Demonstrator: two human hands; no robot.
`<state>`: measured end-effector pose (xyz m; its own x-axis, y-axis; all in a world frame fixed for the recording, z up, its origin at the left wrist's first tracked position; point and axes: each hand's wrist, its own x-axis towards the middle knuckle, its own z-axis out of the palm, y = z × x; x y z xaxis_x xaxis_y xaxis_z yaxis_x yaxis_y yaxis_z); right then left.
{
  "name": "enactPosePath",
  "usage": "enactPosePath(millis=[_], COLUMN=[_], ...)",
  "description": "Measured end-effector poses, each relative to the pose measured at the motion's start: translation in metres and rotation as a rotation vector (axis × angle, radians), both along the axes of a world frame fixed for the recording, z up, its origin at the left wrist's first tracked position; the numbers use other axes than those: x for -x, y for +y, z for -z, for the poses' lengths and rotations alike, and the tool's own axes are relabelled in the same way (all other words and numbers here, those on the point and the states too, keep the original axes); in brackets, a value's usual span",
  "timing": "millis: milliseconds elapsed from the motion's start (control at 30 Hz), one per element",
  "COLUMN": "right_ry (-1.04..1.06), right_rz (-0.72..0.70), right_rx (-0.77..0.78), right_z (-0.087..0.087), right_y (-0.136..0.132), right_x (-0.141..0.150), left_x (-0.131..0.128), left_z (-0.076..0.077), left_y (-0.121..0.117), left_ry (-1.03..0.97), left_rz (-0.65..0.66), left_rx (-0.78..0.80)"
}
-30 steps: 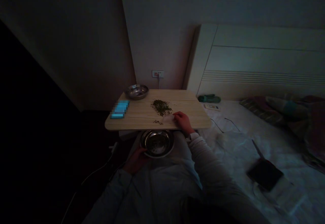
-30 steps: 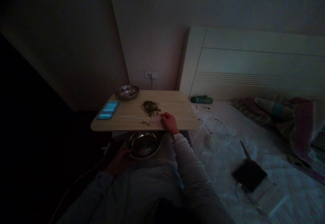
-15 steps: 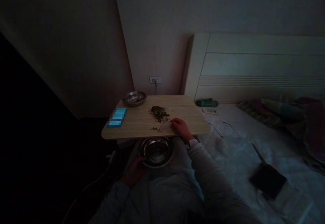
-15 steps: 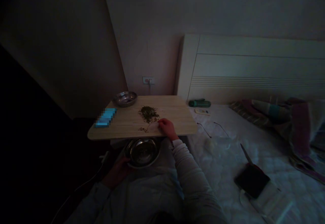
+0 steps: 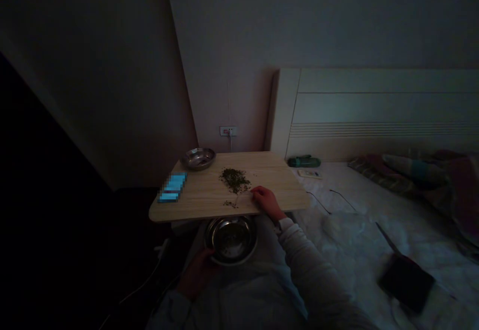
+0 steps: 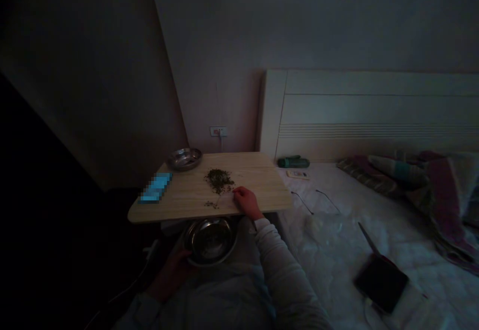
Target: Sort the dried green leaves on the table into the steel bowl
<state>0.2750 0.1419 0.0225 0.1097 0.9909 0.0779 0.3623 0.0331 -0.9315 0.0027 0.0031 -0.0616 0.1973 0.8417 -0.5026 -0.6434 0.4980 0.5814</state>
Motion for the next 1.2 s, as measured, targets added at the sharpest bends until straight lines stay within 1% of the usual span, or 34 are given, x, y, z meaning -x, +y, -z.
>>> enactPosePath(millis=[133,267,400,500,600,767,900,1067,1200], right_ry=[-0.007,-0.014,-0.022,-0.031,-0.023,0.001,0.008,0.001,-0.004], right_rz=[0.011,0.014,-0.024,-0.044,-0.055,-0.044,-0.031,-0.054,-0.051], right_rx=[-0.026,-0.029,-0.039,-0.041,-0.024,0.011,-0.001,0.001,0.037], right_z=[-0.001,-0.004,-0.006,-0.006,-0.006,-0.01,-0.011,-0.013,-0.014], right_y=[-0.001,-0.003,-0.005,-0.005,-0.005,-0.006,-0.007,-0.008,-0.01], right_x=[0.0,0.001,0.0,0.0,-0.001,0.001,0.002,0.001,0.002], left_x=[0.0,0.003,0.003,0.001,0.0,0.0,-0.001,0.0,0.001], left_z=[-0.003,0.003,0.006,0.005,0.003,-0.001,-0.002,-0.001,0.001], left_y=[-0.002,-0.001,0.001,0.001,0.0,0.0,0.0,0.0,0.001], left_ry=[0.111,0.142,0.119,0.096,0.122,0.154,0.161,0.128,0.128], left_rz=[-0.05,-0.042,-0.028,-0.023,-0.03,-0.022,-0.004,-0.004,-0.026], left_rx=[0.054,0.047,0.034,0.01,0.018,0.04,0.021,0.03,0.048])
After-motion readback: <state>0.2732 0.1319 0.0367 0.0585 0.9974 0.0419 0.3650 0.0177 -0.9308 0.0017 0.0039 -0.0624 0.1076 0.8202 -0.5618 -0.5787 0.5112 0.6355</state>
